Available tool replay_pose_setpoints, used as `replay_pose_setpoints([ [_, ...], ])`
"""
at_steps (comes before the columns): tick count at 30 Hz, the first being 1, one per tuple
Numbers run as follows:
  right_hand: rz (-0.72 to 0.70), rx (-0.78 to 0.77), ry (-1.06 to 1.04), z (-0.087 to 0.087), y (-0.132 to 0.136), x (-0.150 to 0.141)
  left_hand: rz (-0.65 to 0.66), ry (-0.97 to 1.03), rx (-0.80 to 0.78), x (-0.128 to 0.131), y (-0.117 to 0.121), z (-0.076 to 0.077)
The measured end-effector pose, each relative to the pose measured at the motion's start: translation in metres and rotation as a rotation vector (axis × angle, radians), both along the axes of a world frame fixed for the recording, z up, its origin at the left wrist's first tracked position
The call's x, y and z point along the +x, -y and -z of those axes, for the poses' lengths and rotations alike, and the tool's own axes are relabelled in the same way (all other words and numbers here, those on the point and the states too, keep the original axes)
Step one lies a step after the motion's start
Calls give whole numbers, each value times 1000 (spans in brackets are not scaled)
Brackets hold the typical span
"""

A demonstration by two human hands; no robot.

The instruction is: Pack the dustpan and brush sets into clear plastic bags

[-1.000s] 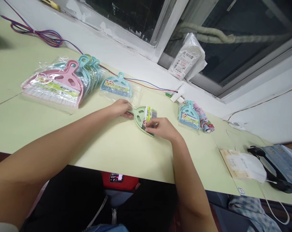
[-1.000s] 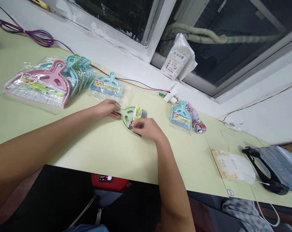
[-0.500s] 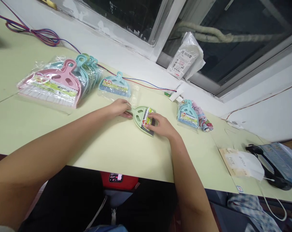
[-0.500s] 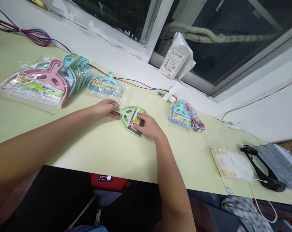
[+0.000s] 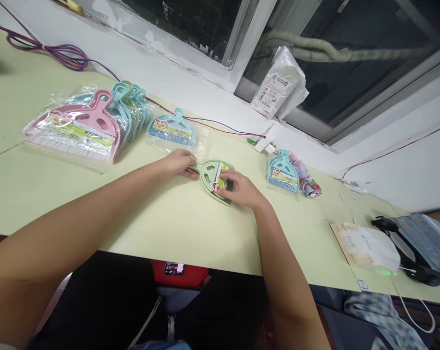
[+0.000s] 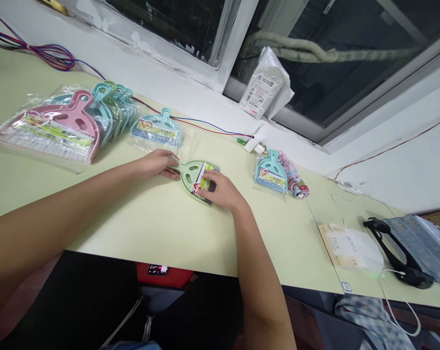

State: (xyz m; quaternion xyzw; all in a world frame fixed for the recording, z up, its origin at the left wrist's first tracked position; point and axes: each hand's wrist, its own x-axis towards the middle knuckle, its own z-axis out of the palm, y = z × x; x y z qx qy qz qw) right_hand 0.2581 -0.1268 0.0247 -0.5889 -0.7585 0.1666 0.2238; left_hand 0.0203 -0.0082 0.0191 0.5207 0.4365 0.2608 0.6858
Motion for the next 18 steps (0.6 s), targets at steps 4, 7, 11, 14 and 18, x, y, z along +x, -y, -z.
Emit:
replay_pose_setpoints([
  [4, 3, 22, 0, 3, -2, -3, -1, 3, 4, 0, -1, 1],
  [7, -2, 66, -15, 7, -4, -4, 3, 9, 4, 1, -1, 2],
  [11, 11, 108, -16, 12, -6, -8, -9, 4, 3, 2, 0, 0],
  [14, 18, 118, -3, 11, -6, -11, -16, 1, 0, 2, 1, 0],
  [18, 57, 147, -26, 7, -5, -9, -14, 8, 7, 2, 0, 2],
])
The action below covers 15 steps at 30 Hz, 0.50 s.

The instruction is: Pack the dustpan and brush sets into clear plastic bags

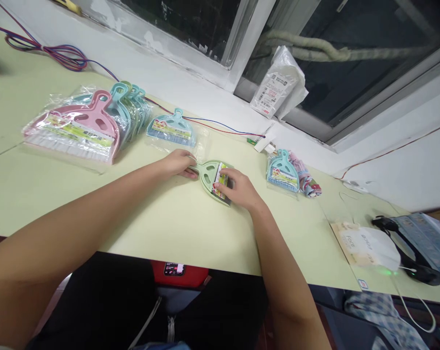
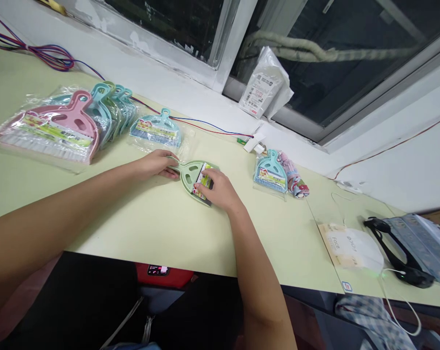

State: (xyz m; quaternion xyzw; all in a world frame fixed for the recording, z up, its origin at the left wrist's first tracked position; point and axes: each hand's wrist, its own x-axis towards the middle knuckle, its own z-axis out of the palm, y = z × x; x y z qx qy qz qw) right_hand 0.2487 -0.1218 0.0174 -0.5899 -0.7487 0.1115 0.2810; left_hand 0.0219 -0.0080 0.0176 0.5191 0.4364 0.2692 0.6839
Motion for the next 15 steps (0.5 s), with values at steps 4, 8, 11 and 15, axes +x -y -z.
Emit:
replay_pose_setpoints([
  [4, 140, -38, -122, 2, -2, 6, 2, -1, -3, 0, -1, 1],
  [8, 165, -93, -212, 10, -6, 5, -6, -17, -4, -1, 0, -1],
  [11, 154, -98, -212, 13, -8, 3, -2, -10, -6, 0, 1, -2],
  [15, 139, -123, -196, 12, -7, 2, -1, -13, -6, 0, 2, -2],
])
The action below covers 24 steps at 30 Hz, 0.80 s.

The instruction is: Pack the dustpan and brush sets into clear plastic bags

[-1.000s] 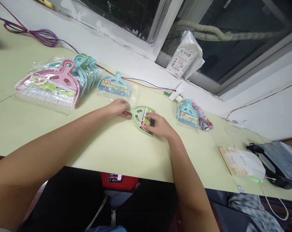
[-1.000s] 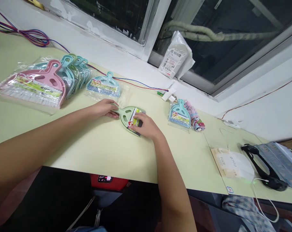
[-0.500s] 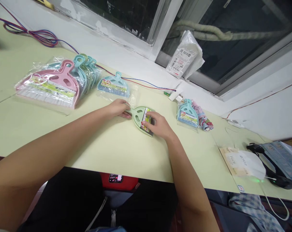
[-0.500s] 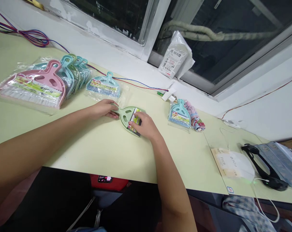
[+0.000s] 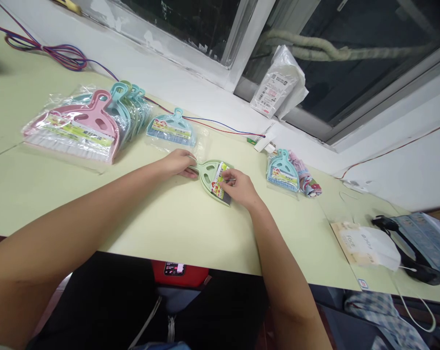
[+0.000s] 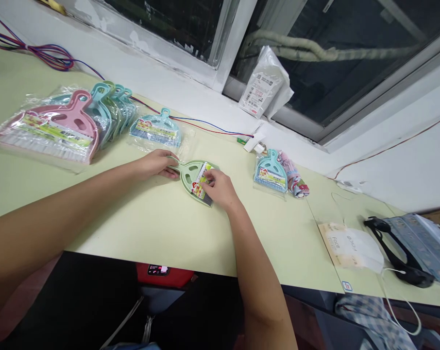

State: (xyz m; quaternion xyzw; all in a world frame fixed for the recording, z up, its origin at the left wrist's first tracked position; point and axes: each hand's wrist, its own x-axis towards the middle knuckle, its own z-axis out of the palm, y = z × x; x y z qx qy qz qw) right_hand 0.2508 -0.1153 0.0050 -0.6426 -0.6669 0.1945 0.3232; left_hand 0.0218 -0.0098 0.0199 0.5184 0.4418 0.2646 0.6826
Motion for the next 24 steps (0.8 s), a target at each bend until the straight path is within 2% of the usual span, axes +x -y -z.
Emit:
replay_pose_setpoints([
  [4, -24, -12, 14, -3, 2, 1, 1, 1, 10, -1, 0, 0],
  [9, 2, 72, 11, -4, 0, 3, 12, 5, 5, -1, -2, 2],
  [13, 55, 85, -15, 1, -4, 6, 13, 11, 11, 0, -2, 3],
  [19, 20, 84, -35, 13, -9, 6, 7, -1, 2, 1, 0, 0],
  [24, 16, 63, -37, 10, -7, 4, 5, -3, 1, 1, 0, -1],
])
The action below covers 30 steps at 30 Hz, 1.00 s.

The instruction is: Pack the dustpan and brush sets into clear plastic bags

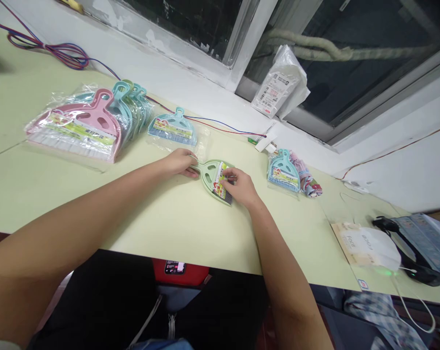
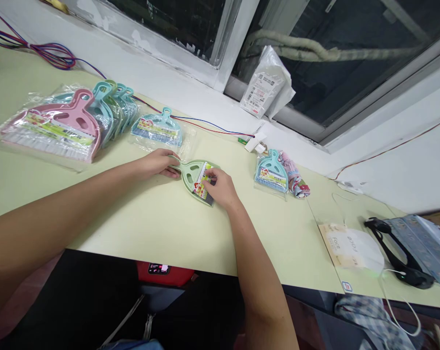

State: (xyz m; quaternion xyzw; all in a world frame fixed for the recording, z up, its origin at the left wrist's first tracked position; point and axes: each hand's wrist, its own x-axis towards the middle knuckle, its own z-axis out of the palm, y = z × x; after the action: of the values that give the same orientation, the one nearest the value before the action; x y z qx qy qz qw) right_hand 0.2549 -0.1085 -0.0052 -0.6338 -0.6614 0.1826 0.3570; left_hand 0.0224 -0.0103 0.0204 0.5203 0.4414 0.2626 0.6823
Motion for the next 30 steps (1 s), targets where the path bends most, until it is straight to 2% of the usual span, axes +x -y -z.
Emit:
replay_pose_setpoints([
  [5, 20, 18, -16, -7, 4, -4, 5, 17, 3, -1, -1, 1],
  [8, 93, 77, -19, -11, 3, 3, -1, 22, -8, -2, -1, 1],
  [11, 321, 153, -67, -14, -1, 21, -18, 70, -27, -3, 0, -1],
  [12, 416, 136, -123, -15, -2, 29, -35, 90, -34, -3, 0, -2],
  [14, 544, 5, -344, -18, -4, 42, -73, 130, -46, -2, 1, -4],
  [16, 504, -189, -653, -19, -5, 49, -100, 165, -52, -2, 0, -7],
  [19, 260, -387, -984, -18, -4, 46, -100, 212, -44, -3, -2, -8],
  [21, 157, -403, -1055, -15, -5, 40, -92, 227, -30, -4, -2, -10],
  [23, 125, -363, -1083, -10, -6, 34, -82, 229, -21, -5, 0, -12],
  [27, 137, -299, -1112, -1, -9, 31, -47, 186, 11, -5, 6, -17],
  [30, 157, -275, -1113, 3, -12, 36, -66, 118, 112, -5, -1, -14],
])
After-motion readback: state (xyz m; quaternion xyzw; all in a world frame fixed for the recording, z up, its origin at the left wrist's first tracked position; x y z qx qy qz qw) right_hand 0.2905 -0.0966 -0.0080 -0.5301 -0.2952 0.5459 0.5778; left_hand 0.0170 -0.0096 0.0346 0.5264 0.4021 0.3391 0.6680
